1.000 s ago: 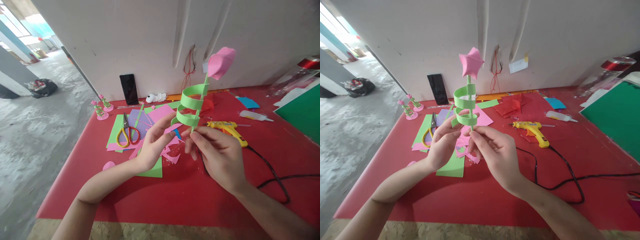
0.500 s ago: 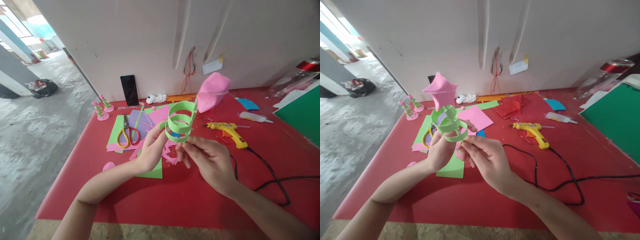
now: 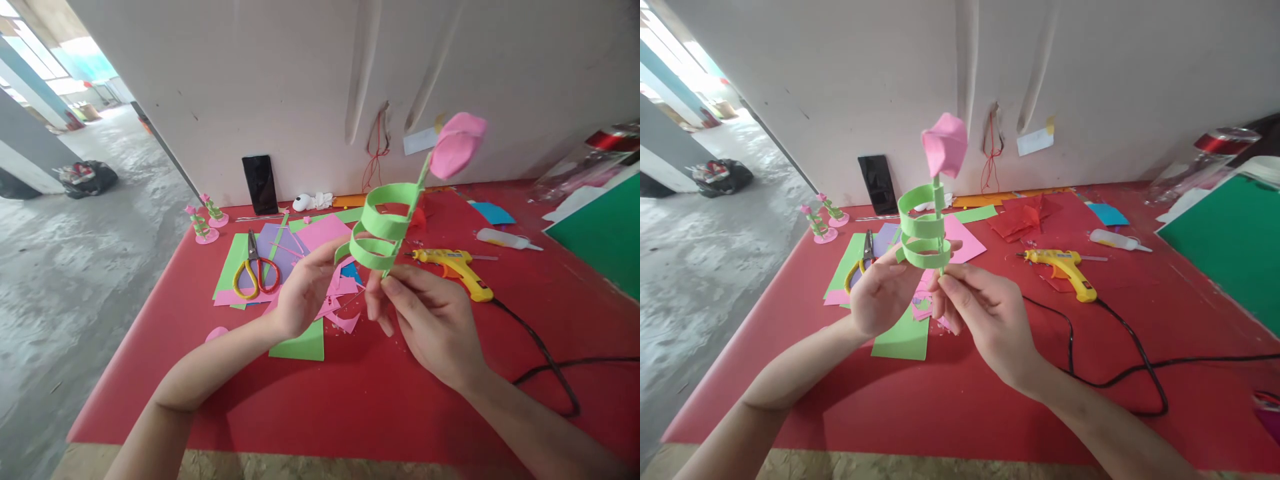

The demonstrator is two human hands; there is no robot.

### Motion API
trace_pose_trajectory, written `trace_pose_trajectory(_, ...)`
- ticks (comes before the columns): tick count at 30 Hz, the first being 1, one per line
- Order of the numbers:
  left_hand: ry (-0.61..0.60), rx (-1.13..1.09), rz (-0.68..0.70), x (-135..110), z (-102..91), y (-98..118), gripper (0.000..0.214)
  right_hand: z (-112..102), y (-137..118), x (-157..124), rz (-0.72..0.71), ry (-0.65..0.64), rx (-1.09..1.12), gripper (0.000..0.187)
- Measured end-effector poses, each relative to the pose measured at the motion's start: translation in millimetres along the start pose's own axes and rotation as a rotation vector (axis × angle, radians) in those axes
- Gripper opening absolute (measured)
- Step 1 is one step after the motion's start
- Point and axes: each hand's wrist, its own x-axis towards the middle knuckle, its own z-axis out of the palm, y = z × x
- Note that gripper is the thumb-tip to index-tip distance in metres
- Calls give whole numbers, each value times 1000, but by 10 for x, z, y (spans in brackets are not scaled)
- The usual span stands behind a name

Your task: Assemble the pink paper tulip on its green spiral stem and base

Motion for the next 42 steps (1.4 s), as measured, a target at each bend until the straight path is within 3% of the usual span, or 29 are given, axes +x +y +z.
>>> trace_pose_trajectory(7,66,71,-10,26,-13,-48,20,-60,-39,44,29,-18,157,18)
trace_pose_trajectory(15,-1,-95,-103,40,-13,-25,33,-104,-105,88,30,6,203,16)
trace_pose_trajectory(28,-73,-158,-133,-16,17,45,30,-170,-125,124,-133,238,93,11)
trace_pose_trajectory(35,-20,-90,-137,-41,35,23,15,-160,-144,112,-81,213,98,10)
trace_pose_trajectory(42,26,99,-58,-14,8,10,17,-149,-198,117,40,155,177,13)
